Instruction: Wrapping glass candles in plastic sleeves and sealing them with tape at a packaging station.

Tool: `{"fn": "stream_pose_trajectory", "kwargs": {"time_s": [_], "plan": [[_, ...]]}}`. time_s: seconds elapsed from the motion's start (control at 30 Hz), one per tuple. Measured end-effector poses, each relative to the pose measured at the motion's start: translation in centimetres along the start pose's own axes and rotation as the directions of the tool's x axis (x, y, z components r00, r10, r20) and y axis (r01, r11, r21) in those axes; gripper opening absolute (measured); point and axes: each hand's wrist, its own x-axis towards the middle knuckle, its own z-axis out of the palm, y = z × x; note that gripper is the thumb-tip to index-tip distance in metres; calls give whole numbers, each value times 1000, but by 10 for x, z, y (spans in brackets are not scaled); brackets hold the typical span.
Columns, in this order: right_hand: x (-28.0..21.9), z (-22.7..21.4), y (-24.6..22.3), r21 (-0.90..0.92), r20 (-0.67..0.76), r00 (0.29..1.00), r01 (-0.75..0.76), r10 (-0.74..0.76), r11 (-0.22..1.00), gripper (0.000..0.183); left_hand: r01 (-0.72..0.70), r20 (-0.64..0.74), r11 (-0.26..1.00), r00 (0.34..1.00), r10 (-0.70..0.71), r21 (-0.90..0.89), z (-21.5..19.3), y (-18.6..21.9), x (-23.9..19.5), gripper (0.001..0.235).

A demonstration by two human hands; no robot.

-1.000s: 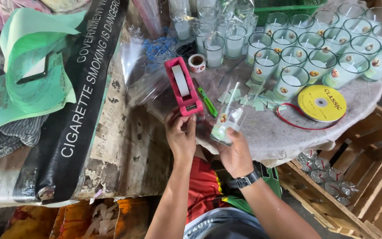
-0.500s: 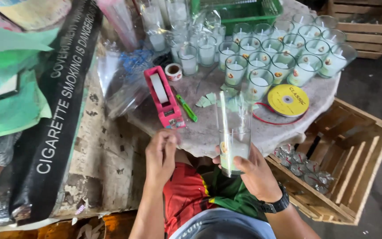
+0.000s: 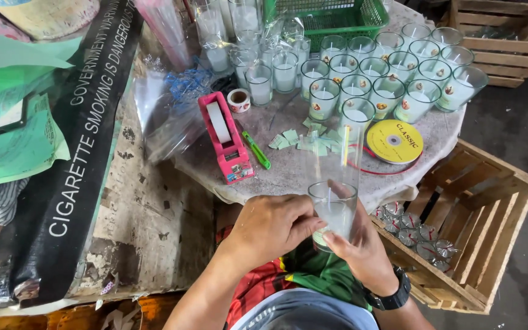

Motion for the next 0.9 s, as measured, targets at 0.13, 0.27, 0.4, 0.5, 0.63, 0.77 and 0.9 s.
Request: {"fn": "stream_pose_trajectory", "kwargs": {"time_s": [0.13,0.27,0.4,0.5,0.63,0.77,0.9], "plan": [[-2,-4,10,9,-31,1000,-3,3,1000,74,137,91,990,986,-140,38,9,-8,2,35],[-2,-3,12,128,-17,1000,6,-4,992,81,116,66,993,991,-115,-14,17,-9,3,42],[-7,-4,11,263,25,997,59,-68,963,49,127,25,967,992,-125,-223,15,-13,4,43],[-9,-8,16,567,82,996,-31,-19,823,70,122,-33,963,991,-133,-241,17,-29,-1,39],[-7,-11,21,651,96,995,-42,-27,757,58,51,-226,934,964,-138,-353,10,-6,-5,32],[-7,-16,41,719,32,999,-9,-20,695,41,-283,-435,941,882,178,-188,20,14,-8,21],[-5,-13,39,741,49,995,21,-85,671,32,-222,-354,956,924,144,-192,30,10,-9,30]]}}
